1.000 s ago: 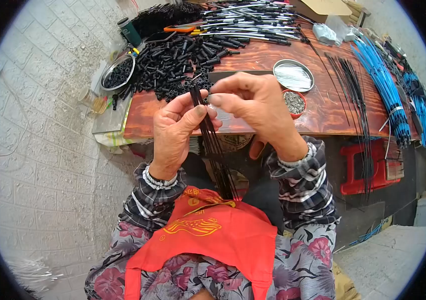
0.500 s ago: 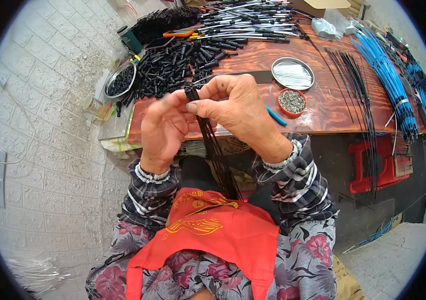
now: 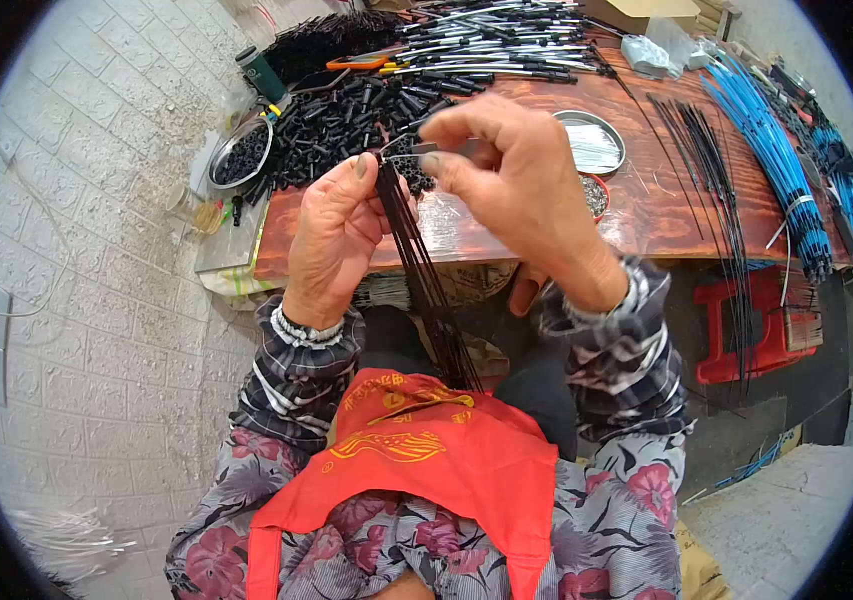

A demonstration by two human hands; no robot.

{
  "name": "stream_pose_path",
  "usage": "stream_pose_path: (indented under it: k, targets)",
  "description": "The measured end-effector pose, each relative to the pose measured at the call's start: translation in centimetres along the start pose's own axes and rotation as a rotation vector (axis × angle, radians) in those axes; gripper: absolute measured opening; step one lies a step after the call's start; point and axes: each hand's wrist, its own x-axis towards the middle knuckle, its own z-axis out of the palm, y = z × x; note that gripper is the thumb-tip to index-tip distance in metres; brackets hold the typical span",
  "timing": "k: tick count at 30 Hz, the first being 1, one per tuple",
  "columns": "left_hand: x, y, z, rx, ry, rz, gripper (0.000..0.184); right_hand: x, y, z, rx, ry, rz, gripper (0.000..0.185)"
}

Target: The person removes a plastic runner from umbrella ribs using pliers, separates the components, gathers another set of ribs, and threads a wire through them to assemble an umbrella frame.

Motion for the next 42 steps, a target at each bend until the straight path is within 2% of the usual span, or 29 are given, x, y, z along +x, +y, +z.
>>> stream_pose_path:
  k: [1,2,5,6,9,10,13,18,21,22,25,29,33,38,42]
  targets:
    - [-0.1,0.0,0.0,0.002,-0.013,-0.012,0.020,0.3,0.2,-0.3,-0.086,0.039,-0.121,0.017]
    - [-0.1,-0.1,0.0,0.001,-0.014,-0.016,0.020,0.8,0.3,-0.5,-0.086,0.040,-0.117,0.017]
    - [0.0,-0.3,-0.3,0.008,-0.039,-0.008,0.020,2.3,0.5,-0.7,-0.357,-0.110,-0.481,0.018]
    - [-0.1,-0.2,-0.2,0.008,-0.036,-0.007,0.020,2.8,0.5,-0.8,-0.355,-0.112,-0.482,0.018]
    - [-0.3,0.1,0.2,0.025,-0.061,-0.026,0.020,3.9,0.3,-1.2,-0.463,-0.246,-0.704,0.019]
    - [-0.3,0.1,0.2,0.025,-0.060,-0.027,0.020,4.2,0.0,-1.5,-0.462,-0.246,-0.704,0.019]
    - [-0.2,0.0,0.0,0.062,-0.111,0.000,0.026,4.7,-1.2,-2.4,-0.769,-0.382,-0.927,0.019]
    - [-0.3,0.0,-0.2,0.055,-0.128,0.007,0.024,3.7,-0.5,-2.0,-0.802,-0.289,-1.069,0.020]
    - [-0.4,0.2,-0.3,0.058,-0.090,0.002,0.023,2.1,1.0,-1.7,-0.452,-0.063,-0.589,0.022]
    - [-0.4,0.1,-0.4,0.052,-0.086,0.009,0.023,1.6,1.3,-1.2,-0.454,-0.071,-0.595,0.022]
    - [-0.2,0.1,-0.4,0.050,-0.015,0.008,0.022,-0.2,1.8,0.2,0.209,-0.294,0.091,0.023]
    - [-0.8,0.8,-0.5,0.064,-0.019,0.025,0.019,-0.5,1.3,2.1,0.426,-0.123,0.169,0.023]
    - [-1.3,2.3,-1.6,0.155,-0.072,-0.053,0.014,-0.3,0.7,2.7,0.467,-0.187,0.226,0.019]
    - [-1.5,2.6,-2.2,0.118,-0.102,-0.071,0.010,0.1,0.4,3.2,0.362,-0.278,0.231,0.017]
    - [-2.0,2.0,-2.1,0.198,-0.047,0.033,0.010,-0.3,0.4,4.0,0.316,-0.195,0.224,0.017]
